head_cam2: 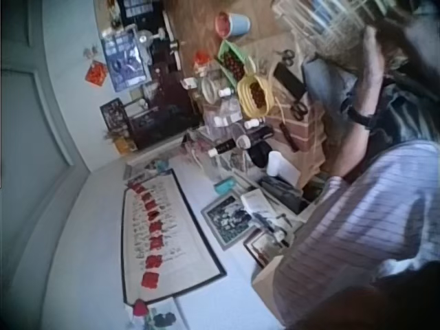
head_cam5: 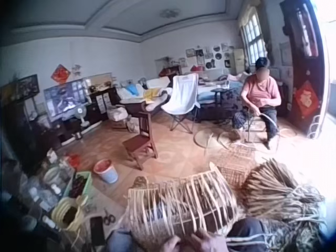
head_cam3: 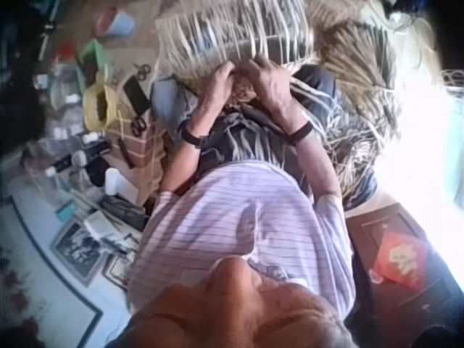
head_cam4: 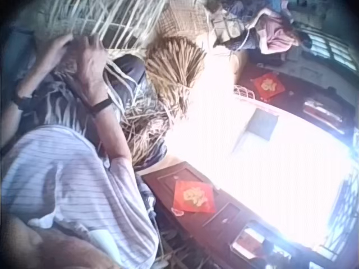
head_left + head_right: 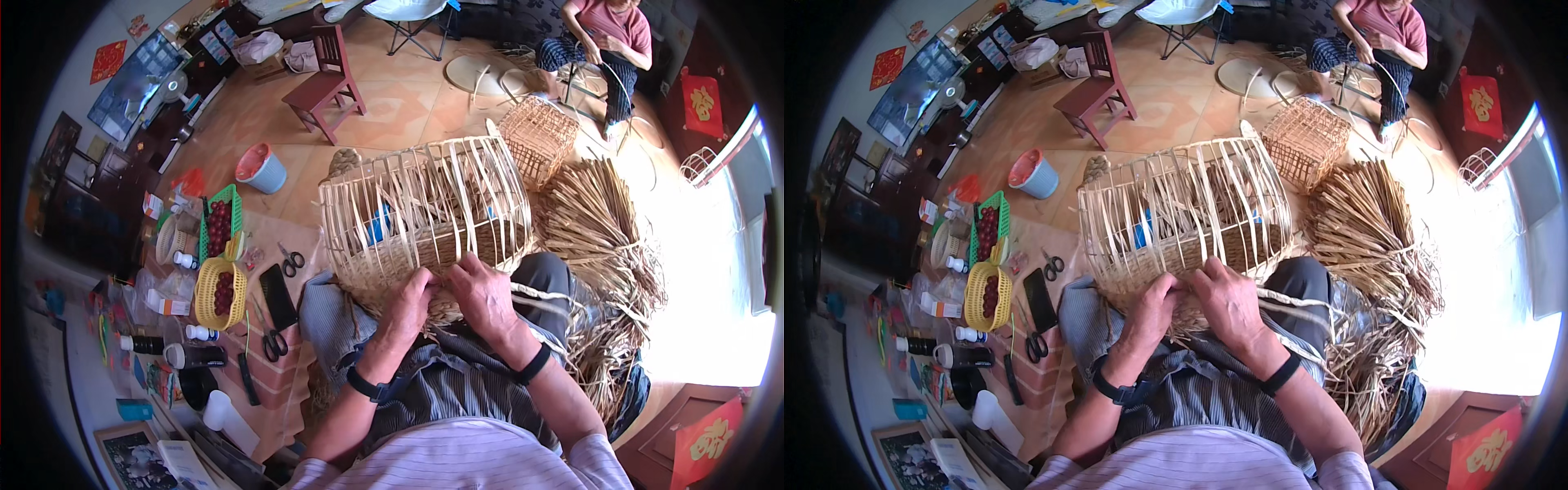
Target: Weaving a bamboo or wicker basket by hand.
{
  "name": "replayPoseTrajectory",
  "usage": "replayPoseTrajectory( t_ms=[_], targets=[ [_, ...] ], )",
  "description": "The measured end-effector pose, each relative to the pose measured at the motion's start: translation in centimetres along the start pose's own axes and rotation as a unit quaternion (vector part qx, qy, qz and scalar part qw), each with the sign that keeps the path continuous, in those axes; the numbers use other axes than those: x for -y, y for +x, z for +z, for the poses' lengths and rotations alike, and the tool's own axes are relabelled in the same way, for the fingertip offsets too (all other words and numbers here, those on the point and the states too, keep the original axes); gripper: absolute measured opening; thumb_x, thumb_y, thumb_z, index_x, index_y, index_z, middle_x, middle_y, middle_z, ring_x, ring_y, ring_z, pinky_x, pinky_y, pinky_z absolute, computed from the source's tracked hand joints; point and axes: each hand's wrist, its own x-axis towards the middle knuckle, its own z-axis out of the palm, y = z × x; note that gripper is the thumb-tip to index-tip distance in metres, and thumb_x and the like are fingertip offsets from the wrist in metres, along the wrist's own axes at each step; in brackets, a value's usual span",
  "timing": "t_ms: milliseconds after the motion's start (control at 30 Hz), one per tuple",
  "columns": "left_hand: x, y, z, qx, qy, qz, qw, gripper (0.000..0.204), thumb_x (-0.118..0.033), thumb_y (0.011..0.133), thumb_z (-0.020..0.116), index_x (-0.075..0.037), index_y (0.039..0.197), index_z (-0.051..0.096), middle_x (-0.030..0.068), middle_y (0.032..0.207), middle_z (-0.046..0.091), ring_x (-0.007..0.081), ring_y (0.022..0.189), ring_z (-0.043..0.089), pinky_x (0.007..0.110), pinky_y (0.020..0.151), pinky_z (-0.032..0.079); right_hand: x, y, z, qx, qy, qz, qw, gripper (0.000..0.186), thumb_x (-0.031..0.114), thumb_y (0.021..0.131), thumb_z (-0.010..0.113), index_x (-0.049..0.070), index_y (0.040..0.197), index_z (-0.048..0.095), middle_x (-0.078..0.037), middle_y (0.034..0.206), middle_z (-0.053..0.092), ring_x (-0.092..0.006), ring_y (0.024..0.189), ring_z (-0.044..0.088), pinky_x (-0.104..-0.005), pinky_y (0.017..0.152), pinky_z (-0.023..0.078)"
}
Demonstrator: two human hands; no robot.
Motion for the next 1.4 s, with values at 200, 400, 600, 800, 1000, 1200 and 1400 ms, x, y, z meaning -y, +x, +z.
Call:
replayPoseTrajectory(
  t_ms=[200,400,600,800,1000,1200,1400],
  targets=[
    [-1.6,0.3,-0.4,-0.001,0.065,0.067,0.996,0.012,0.004,0.097,0.07,-0.002,0.104,0.062,0.0184,0.096,0.073,0.0422,0.089,0.073,0.051,0.076,0.058,-0.7,-1.6,-0.6,-0.039,-0.004,-0.105,0.994,0.023,0.017,0.089,0.068,0.007,0.109,0.069,-0.009,0.101,0.057,-0.0267,0.093,0.069,-0.0408,0.075,0.06],
    [-2.6,1.0,-0.3,-0.009,-0.126,-0.099,0.987,0.013,0.002,0.098,0.073,-0.004,0.109,0.069,0.0148,0.098,0.078,0.0279,0.093,0.08,0.041,0.079,0.061,-2.0,-4.9,-3.2,-0.044,0.006,-0.141,0.989,0.034,0.014,0.086,0.069,0.006,0.119,0.073,-0.007,0.102,0.059,-0.0251,0.091,0.067,-0.0391,0.076,0.061],
    [-3.6,1.4,0.1,-0.02,-0.038,-0.058,0.997,0.022,0.006,0.093,0.076,-0.004,0.112,0.074,0.0151,0.102,0.079,0.0329,0.092,0.078,0.043,0.081,0.061,-5.0,-4.1,-3.9,-0.057,0.067,-0.121,0.989,0.034,0.016,0.078,0.082,0.006,0.11,0.078,-0.006,0.112,0.071,-0.0289,0.093,0.07,-0.0431,0.081,0.06],
    [-2.9,2.5,-2.3,0.047,0.001,0.041,0.998,0.026,0.003,0.095,0.073,-0.006,0.119,0.081,0.0173,0.095,0.077,0.0351,0.091,0.077,0.046,0.083,0.061,-2.4,-4.9,-4.2,-0.07,-0.026,-0.094,0.993,0.034,0.021,0.084,0.083,0.009,0.115,0.073,-0.008,0.113,0.067,-0.0298,0.101,0.063,-0.0454,0.087,0.053],
    [-2.4,3.8,-2.8,0.105,-0.055,0.004,0.993,0.02,0.0,0.096,0.076,-0.004,0.113,0.083,0.0186,0.099,0.08,0.034,0.092,0.079,0.044,0.083,0.061,-0.3,-6.4,-1.4,0.012,0.064,0.031,0.997,0.025,0.018,0.095,0.08,0.005,0.109,0.064,-0.014,0.09,0.072,-0.0352,0.078,0.073,-0.048,0.066,0.057],
    [-3.2,3.8,-2.8,0.13,-0.021,-0.014,0.991,0.018,0.0,0.096,0.074,-0.004,0.112,0.082,0.0165,0.096,0.078,0.0349,0.09,0.077,0.044,0.083,0.06,3.5,-6.6,-2.9,0.087,0.182,-0.006,0.979,0.017,0.016,0.106,0.069,0.003,0.1,0.06,-0.023,0.073,0.068,-0.0434,0.064,0.069,-0.0507,0.057,0.056],
    [-4.0,2.1,-3.9,0.147,0.041,0.012,0.988,0.03,-0.003,0.094,0.078,-0.006,0.123,0.079,0.0132,0.106,0.074,0.0334,0.1,0.075,0.041,0.088,0.059,-3.0,-4.0,-8.2,0.151,0.635,0.276,0.706,0.044,0.034,0.121,0.05,-0.002,0.106,0.07,-0.003,0.067,0.065,-0.0105,0.051,0.057,-0.0235,0.049,0.045]
  ],
)
